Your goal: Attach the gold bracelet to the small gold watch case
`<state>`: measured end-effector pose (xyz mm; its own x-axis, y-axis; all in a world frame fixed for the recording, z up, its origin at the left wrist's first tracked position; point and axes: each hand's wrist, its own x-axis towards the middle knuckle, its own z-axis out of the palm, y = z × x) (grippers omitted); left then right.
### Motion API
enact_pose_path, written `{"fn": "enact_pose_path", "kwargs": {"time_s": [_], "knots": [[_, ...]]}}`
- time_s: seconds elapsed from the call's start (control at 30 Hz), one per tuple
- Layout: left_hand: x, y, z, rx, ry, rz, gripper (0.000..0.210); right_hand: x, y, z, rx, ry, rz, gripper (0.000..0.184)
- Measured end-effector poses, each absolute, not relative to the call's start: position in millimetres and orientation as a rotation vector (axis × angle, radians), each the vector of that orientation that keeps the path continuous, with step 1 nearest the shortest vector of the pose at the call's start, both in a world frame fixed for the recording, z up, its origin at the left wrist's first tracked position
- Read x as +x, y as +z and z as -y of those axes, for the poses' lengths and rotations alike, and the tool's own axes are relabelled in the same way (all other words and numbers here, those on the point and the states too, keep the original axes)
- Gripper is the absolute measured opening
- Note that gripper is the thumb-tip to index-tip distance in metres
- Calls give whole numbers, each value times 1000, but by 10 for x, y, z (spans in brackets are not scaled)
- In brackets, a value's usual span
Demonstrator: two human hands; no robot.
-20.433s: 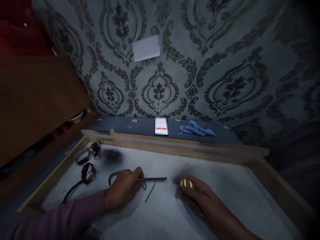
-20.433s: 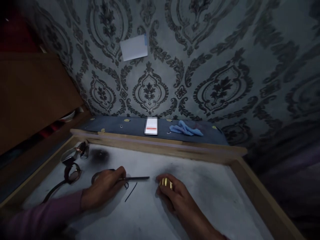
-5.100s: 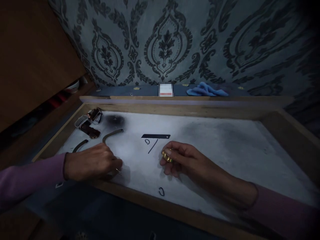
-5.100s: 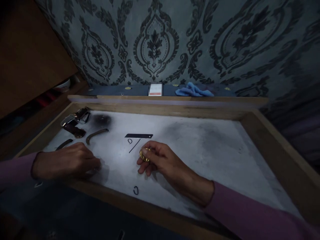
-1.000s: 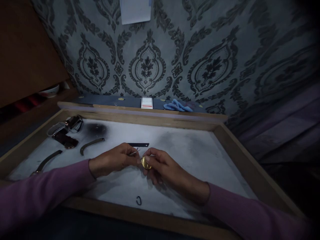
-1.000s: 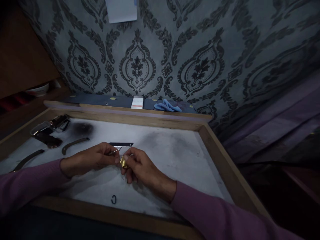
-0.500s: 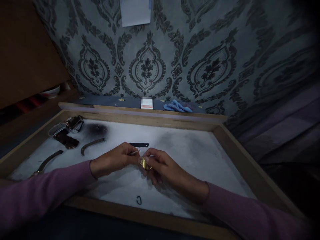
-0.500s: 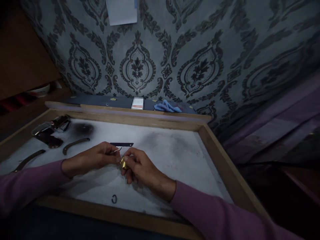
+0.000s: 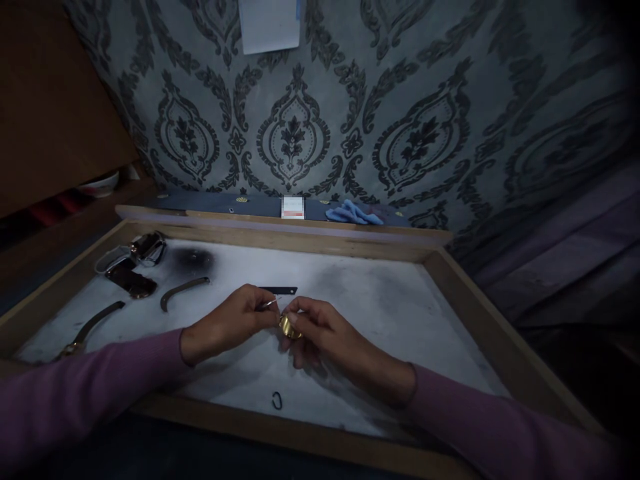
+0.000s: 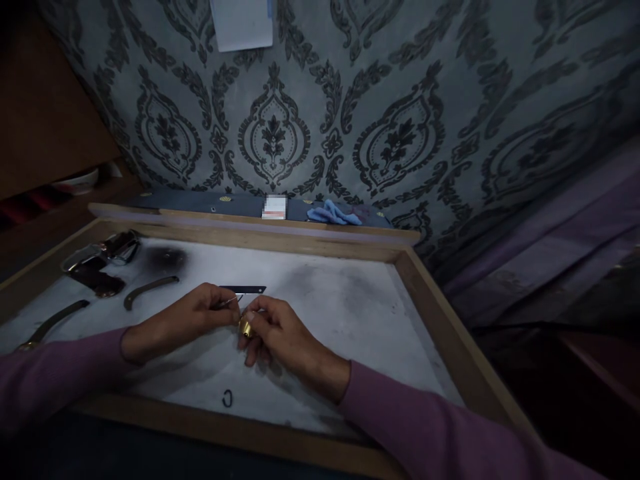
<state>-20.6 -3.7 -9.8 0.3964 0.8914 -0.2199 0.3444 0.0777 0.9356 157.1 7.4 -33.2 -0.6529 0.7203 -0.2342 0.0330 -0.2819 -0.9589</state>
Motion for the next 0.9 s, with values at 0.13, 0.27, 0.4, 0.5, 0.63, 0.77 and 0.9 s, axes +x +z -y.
{"fn": "enact_pose_path", "kwargs": {"time_s": [0.13, 0.27, 0.4, 0.5, 0.63, 0.77, 0.9], "knots": [[-204, -92, 47, 1581, 590, -1179, 16, 1572, -325, -65, -931, 1990, 1476, 15], [-200, -84, 63, 1655, 611, -1236, 20, 1577, -330, -61, -926, 2004, 1481, 13], [-205, -82, 65, 1687, 633, -1250, 21, 1580, -353, -56, -865, 2020, 1518, 17], [-211, -76, 63, 1724, 649, -1260, 21, 1585, -370, -55, -830, 2017, 1515, 22], [-214, -57, 66, 1759, 654, -1268, 20, 1585, -401, -63, -792, 2017, 1472, 22], [-216, -45, 74, 1822, 641, -1309, 21, 1572, -428, -68, -784, 1989, 1458, 16], [-207, -31, 78, 1938, 600, -1382, 22, 1557, -435, -72, -771, 1983, 1463, 17]]}}
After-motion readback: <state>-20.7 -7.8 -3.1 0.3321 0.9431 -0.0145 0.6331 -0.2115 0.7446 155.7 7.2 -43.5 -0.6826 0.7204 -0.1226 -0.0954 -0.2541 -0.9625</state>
